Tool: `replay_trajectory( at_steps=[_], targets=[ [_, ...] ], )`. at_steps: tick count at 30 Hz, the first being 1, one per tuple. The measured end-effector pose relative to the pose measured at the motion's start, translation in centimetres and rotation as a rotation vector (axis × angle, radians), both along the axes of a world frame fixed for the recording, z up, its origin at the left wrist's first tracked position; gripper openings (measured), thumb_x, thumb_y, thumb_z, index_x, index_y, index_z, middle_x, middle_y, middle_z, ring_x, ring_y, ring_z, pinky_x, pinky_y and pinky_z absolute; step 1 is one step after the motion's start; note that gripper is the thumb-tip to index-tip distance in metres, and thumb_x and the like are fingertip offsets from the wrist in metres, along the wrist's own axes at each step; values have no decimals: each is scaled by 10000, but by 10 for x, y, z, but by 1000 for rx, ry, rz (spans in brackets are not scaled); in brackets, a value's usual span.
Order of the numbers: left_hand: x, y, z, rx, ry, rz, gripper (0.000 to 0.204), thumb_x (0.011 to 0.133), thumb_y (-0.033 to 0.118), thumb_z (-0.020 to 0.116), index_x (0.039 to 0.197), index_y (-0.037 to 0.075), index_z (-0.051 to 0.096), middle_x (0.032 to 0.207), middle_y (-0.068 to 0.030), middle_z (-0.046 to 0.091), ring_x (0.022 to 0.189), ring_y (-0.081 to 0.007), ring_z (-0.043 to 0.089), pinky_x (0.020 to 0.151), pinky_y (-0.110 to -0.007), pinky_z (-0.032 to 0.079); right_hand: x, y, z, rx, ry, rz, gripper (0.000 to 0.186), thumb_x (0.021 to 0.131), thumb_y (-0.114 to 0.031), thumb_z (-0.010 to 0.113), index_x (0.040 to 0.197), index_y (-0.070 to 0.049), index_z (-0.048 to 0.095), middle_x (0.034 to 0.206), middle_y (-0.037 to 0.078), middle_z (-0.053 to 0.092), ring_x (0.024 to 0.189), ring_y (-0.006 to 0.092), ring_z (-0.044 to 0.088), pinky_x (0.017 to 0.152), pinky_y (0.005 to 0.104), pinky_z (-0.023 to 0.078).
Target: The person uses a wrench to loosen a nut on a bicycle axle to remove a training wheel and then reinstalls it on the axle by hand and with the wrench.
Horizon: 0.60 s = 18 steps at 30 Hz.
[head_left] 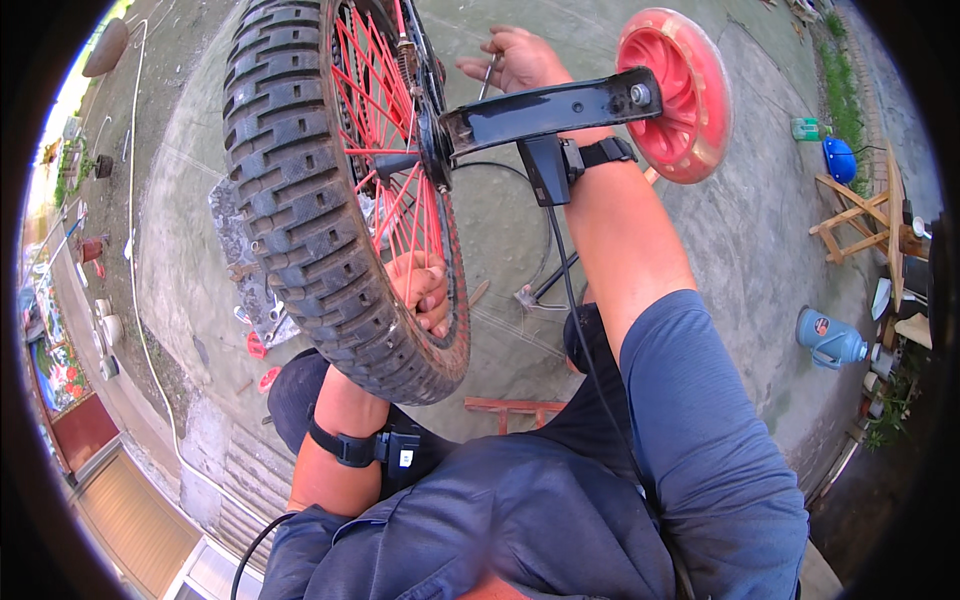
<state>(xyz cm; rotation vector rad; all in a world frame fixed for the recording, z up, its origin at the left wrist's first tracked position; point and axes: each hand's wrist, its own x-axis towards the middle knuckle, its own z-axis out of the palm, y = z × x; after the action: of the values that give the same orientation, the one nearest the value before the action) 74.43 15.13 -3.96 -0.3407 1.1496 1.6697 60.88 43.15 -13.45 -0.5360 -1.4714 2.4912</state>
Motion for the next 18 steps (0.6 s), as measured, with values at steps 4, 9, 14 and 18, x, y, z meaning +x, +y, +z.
replay_trajectory(
  at_steps=[4,9,14,18],
  targets=[
    [0,4,1,-3,-5,-5,177,943,161,535,803,89,454,617,30,372,463,-77,367,506,-262,412,13,-5,42,-173,209,94,534,928,-43,517,1401,57,289,1169,217,549,961,286,656,812,364,554],
    [1,4,1,-6,-19,2,135,939,149,526,834,82,477,629,32,381,477,-77,370,512,-260,404,51,-5,61,-32,226,54,521,879,-53,618,1328,80,390,1110,183,633,982,286,675,796,335,559],
    [-1,4,0,6,1,-30,112,936,144,531,849,87,488,639,37,387,491,-73,378,517,-262,403,105,-15,47,-53,321,174,370,964,-147,544,1282,27,466,1157,185,623,1103,264,626,958,444,500],
    [-4,-1,-14,80,-6,-45,119,933,141,540,837,96,484,638,41,389,488,-71,381,506,-263,404,139,-44,40,-46,139,-30,300,968,-193,569,1230,-50,540,1172,102,615,1118,206,600,956,431,495]
  ],
)
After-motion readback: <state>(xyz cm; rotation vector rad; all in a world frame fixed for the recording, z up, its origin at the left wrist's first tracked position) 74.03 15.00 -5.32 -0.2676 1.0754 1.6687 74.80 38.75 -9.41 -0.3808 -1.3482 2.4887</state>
